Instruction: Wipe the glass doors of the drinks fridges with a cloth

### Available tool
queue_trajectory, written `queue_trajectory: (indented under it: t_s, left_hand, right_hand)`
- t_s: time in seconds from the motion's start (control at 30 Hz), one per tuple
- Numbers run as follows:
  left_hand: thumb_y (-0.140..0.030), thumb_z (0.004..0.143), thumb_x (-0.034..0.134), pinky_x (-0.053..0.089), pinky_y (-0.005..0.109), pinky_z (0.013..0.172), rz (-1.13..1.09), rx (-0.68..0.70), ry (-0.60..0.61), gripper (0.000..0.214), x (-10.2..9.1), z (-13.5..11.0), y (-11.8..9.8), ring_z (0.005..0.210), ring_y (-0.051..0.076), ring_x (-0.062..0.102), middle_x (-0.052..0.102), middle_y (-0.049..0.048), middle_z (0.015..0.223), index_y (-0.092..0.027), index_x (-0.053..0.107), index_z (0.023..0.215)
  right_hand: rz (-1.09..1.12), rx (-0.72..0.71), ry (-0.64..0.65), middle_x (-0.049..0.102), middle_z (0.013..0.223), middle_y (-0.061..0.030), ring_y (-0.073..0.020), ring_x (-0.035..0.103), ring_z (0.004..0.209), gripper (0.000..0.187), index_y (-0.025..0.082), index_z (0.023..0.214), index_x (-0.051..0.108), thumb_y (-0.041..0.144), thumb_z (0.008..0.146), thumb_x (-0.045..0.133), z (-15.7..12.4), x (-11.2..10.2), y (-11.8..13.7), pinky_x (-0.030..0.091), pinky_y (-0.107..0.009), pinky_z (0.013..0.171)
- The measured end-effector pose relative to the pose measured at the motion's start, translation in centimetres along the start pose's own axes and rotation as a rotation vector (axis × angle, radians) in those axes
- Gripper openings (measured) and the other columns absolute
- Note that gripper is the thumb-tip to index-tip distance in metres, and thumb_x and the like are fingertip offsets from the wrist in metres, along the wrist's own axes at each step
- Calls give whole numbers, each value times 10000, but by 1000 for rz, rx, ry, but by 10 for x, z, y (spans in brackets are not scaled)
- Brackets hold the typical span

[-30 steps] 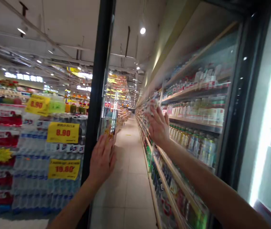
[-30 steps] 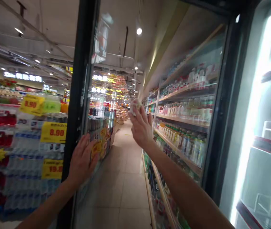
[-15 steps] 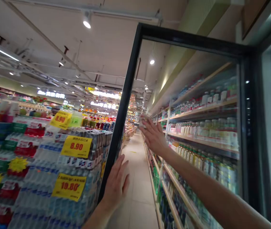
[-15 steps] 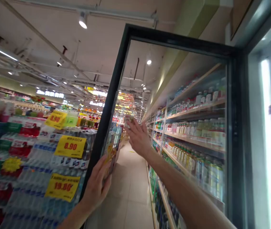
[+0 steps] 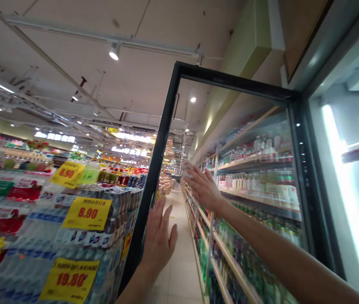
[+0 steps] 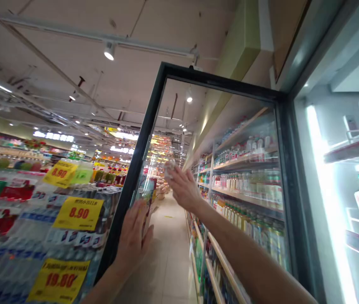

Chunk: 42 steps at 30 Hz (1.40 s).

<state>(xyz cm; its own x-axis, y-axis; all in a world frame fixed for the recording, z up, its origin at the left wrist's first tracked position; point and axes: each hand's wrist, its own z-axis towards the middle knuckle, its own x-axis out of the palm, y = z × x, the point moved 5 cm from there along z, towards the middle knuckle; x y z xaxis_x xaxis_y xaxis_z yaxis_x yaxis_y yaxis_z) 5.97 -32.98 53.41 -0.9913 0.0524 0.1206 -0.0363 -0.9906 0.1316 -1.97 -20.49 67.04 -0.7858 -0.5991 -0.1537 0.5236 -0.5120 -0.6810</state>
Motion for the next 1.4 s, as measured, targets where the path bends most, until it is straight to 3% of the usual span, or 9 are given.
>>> queue_trajectory:
  t_s: [0.13, 0.27, 0.33, 0.53, 0.77, 1.0, 1.23, 1.3, 1.4]
  left_hand:
    - [-226, 865, 462, 328, 453, 1061, 63, 18, -25, 593, 15, 36, 6, 1372, 261, 265, 327, 167, 1454, -166, 239, 1410]
    - [-254, 864, 462, 280, 457, 1080, 161, 15, -10, 550, 20, 41, 6, 1364, 256, 286, 363, 150, 1441, -170, 310, 1386]
    - [-252, 859, 459, 267, 457, 1084, 173, 8, -11, 533, 21, 47, 1, 1367, 262, 279, 365, 157, 1438, -150, 345, 1370]
    - [-288, 871, 431, 236, 491, 1093, 157, -17, -33, 507, 29, 99, -13, 1365, 279, 278, 339, 162, 1448, -120, 390, 1348]
    - [-321, 870, 412, 208, 516, 1096, 153, -6, -48, 519, 28, 111, -16, 1365, 288, 276, 365, 165, 1433, -114, 401, 1345]
    - [-314, 859, 420, 206, 571, 1075, 110, -42, -29, 484, 37, 164, -36, 1359, 321, 275, 363, 177, 1433, -114, 455, 1299]
    - [-361, 897, 365, 121, 589, 1093, 165, -36, -27, 518, 44, 179, -41, 1389, 319, 188, 299, 178, 1465, -93, 407, 1338]
    - [-355, 896, 369, 112, 586, 1097, 170, -6, -18, 513, 45, 176, -42, 1389, 320, 186, 298, 175, 1466, -95, 412, 1337]
    - [-338, 902, 371, 119, 535, 1119, 154, 134, 14, 490, 51, 173, -45, 1389, 283, 207, 298, 144, 1472, -131, 409, 1344]
  right_hand:
    - [14, -200, 23, 416, 1421, -24, -208, 244, 1374, 453, 284, 1298, 472, 237, 847, 453, -11, -1, -6, 131, -481, 1111]
    - [-60, 318, -108, 366, 1446, -79, -247, 268, 1356, 469, 237, 1319, 455, 209, 855, 392, 4, -21, -73, 212, -537, 1069]
    - [-61, 441, -152, 354, 1451, -84, -259, 251, 1360, 476, 224, 1324, 449, 211, 853, 380, 8, -25, -76, 239, -544, 1054]
    - [-34, 41, -75, 376, 1445, -21, -201, 214, 1379, 473, 277, 1317, 456, 233, 848, 409, 18, -17, -27, 185, -481, 1105]
    - [-141, 682, -280, 385, 1428, -93, -236, 308, 1331, 459, 216, 1311, 467, 252, 876, 326, -26, -47, -136, 269, -499, 1054]
    - [-140, 355, -147, 347, 1458, -38, -217, 240, 1366, 473, 273, 1335, 431, 238, 870, 351, -11, -34, -98, 244, -489, 1075]
    - [-195, 970, -270, 347, 1444, -134, -276, 310, 1332, 491, 181, 1353, 417, 268, 889, 285, -104, -67, -193, 331, -530, 1003]
    - [-205, 982, -338, 365, 1430, -145, -281, 319, 1325, 490, 167, 1347, 426, 267, 888, 284, -116, -63, -186, 335, -521, 1001]
    - [-204, 758, -298, 365, 1438, -108, -250, 311, 1332, 481, 200, 1347, 423, 256, 887, 295, -100, -45, -146, 320, -473, 1029]
